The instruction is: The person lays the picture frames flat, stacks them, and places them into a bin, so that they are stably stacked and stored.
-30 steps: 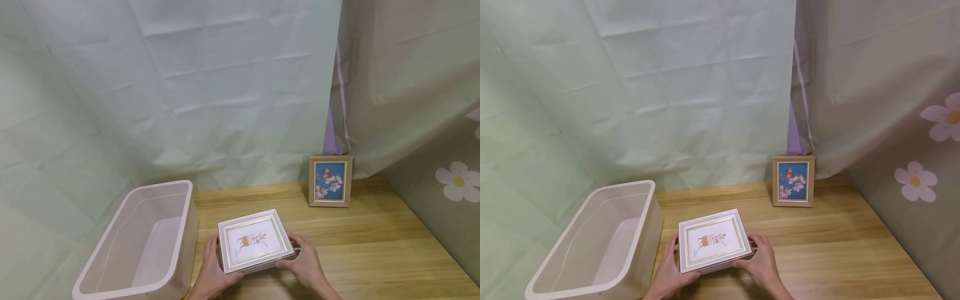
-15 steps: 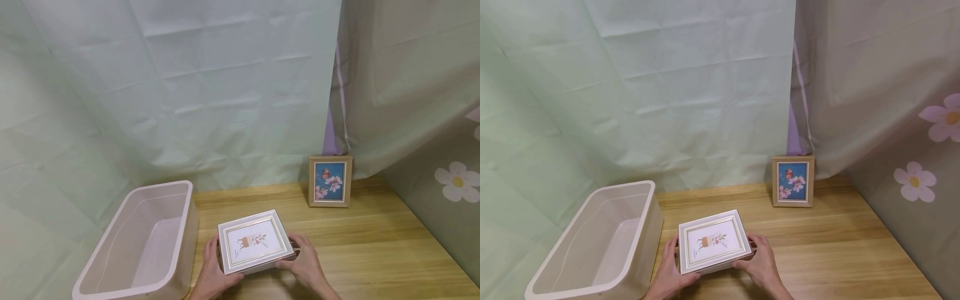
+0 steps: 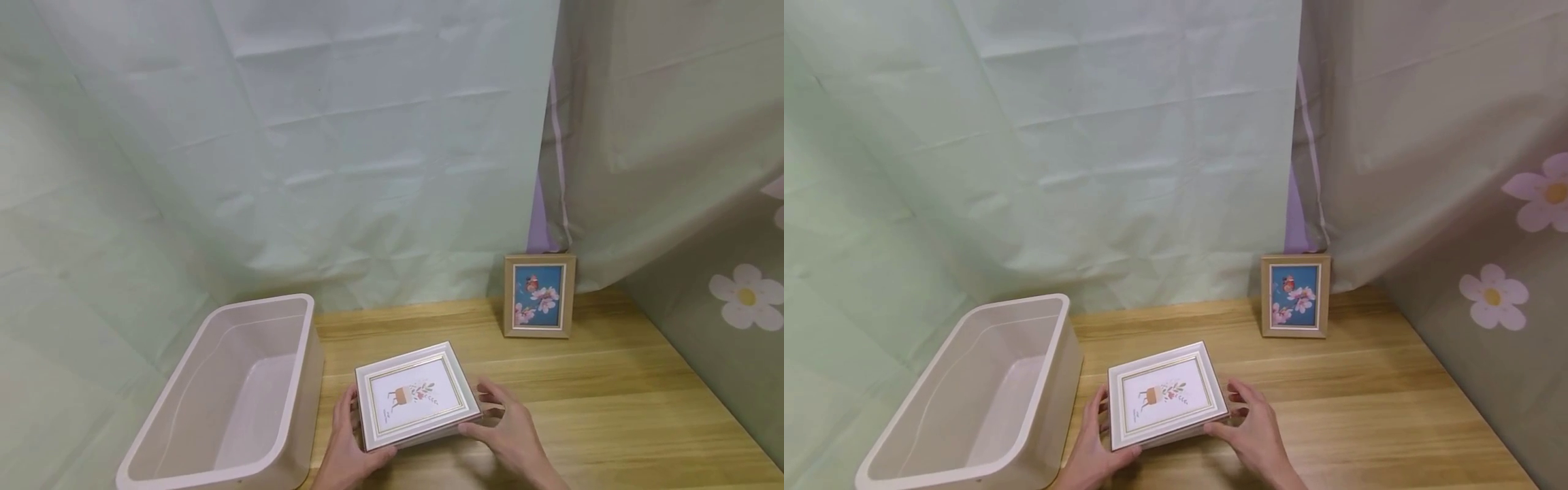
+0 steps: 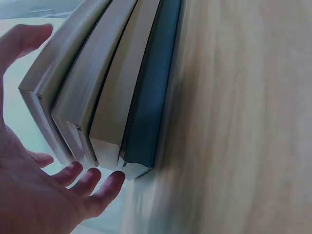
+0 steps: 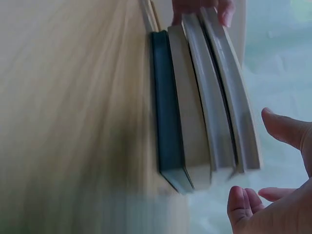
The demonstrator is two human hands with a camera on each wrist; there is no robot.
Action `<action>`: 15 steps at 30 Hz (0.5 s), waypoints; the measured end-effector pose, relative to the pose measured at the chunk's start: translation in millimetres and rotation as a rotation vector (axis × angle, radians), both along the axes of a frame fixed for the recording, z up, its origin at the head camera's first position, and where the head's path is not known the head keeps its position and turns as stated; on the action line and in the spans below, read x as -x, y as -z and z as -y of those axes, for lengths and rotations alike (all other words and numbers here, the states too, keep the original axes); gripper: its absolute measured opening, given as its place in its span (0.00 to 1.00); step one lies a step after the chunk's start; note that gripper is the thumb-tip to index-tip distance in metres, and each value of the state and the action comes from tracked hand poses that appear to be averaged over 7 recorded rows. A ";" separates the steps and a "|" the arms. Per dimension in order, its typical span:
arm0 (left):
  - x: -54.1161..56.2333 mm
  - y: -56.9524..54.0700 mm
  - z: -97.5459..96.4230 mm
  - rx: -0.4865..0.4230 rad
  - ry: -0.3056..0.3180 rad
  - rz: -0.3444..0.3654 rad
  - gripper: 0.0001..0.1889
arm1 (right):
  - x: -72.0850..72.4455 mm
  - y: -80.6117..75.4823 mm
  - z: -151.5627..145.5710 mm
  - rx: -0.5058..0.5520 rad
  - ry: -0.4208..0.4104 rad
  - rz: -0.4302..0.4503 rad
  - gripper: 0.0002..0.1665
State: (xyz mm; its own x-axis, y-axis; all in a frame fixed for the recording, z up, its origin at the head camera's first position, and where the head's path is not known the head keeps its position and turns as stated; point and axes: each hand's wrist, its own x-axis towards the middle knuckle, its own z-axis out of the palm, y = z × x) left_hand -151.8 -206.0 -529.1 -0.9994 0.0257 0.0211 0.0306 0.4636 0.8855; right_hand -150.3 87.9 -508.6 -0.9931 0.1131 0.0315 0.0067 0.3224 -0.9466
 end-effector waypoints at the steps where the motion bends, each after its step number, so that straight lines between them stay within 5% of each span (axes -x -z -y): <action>1: -0.6 0.3 -0.3 -0.021 -0.002 0.003 0.71 | -0.3 -1.5 -3.6 -0.003 0.001 -0.004 0.53; 9: -4.6 3.4 -1.1 -0.081 -0.022 0.016 0.65 | 12.8 -15.3 -46.0 -0.073 0.017 0.019 0.54; 15: -4.9 4.9 -1.5 -0.118 -0.019 0.012 0.64 | 38.1 -28.9 -87.7 -0.172 0.037 -0.085 0.52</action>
State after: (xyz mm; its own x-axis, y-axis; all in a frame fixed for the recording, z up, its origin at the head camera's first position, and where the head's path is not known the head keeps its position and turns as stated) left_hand -146.8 -204.5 -533.9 -0.9999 0.0053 0.0108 0.0120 0.3565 0.9342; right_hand -188.4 175.6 -479.7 -0.9813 0.1355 0.1369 -0.0557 0.4805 -0.8752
